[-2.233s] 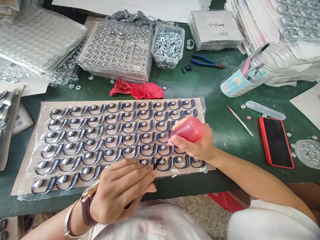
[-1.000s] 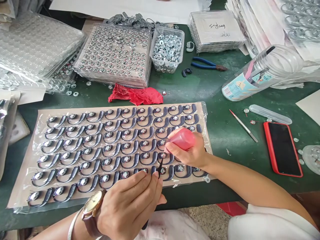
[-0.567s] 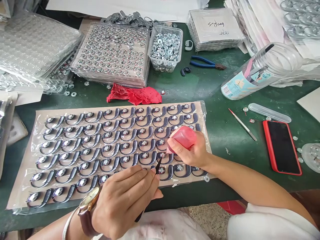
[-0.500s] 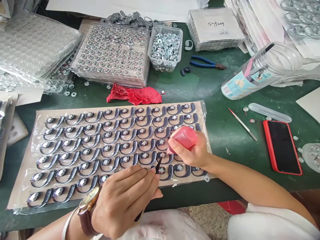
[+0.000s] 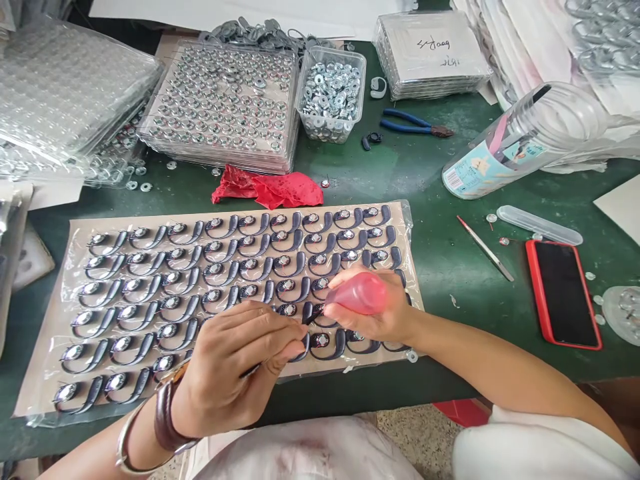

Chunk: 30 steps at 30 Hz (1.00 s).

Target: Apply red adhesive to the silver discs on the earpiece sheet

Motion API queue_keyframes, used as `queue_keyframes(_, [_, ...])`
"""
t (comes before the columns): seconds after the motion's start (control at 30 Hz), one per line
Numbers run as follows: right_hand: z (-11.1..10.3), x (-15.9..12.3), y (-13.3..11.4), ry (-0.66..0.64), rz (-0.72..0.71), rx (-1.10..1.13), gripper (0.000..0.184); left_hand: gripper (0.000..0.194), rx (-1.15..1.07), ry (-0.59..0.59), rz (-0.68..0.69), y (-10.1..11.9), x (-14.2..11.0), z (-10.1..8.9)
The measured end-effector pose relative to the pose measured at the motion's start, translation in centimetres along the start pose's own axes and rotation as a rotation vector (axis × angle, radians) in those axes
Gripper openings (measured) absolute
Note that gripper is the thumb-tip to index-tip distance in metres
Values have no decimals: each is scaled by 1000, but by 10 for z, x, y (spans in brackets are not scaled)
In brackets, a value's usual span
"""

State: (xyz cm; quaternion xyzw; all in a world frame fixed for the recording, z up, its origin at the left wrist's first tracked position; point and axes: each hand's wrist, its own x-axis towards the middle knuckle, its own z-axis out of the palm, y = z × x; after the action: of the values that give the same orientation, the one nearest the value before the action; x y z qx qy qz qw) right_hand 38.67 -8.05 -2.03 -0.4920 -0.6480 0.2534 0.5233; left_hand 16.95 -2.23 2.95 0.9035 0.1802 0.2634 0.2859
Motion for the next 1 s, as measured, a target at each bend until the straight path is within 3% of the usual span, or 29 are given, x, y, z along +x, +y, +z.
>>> queue_keyframes(0.07, [-5, 4, -5, 13, 22, 61, 15, 17, -10, 11, -13, -1, 2, -1])
queue_keyframes(0.23, [-24, 28, -12, -99, 334, 275, 12, 15, -3, -4, 36, 2, -1, -2])
queue_keyframes(0.3, [-24, 36, -6, -102, 367, 259, 14, 15, 49, -11, 85, 3, -2, -1])
queue_keyframes(0.43, [-10, 37, 16, 0, 295, 231, 14, 17, 204, -29, 188, -2, -2, 3])
queue_keyframes(0.53, [-2, 32, 26, 6, 260, 239, 15, 18, 260, -50, 235, -7, -2, 8])
queue_keyframes(0.67, [-1, 31, 27, -35, 241, 230, 16, 19, 327, -71, 314, -6, -3, 13])
queue_keyframes(0.87, [-2, 33, 24, -76, 217, 171, 14, 22, 521, -42, 566, 1, -4, 25])
queue_keyframes(1.0, [-1, 34, 25, -50, 177, 91, 16, 27, 568, -28, 590, 1, -6, 29])
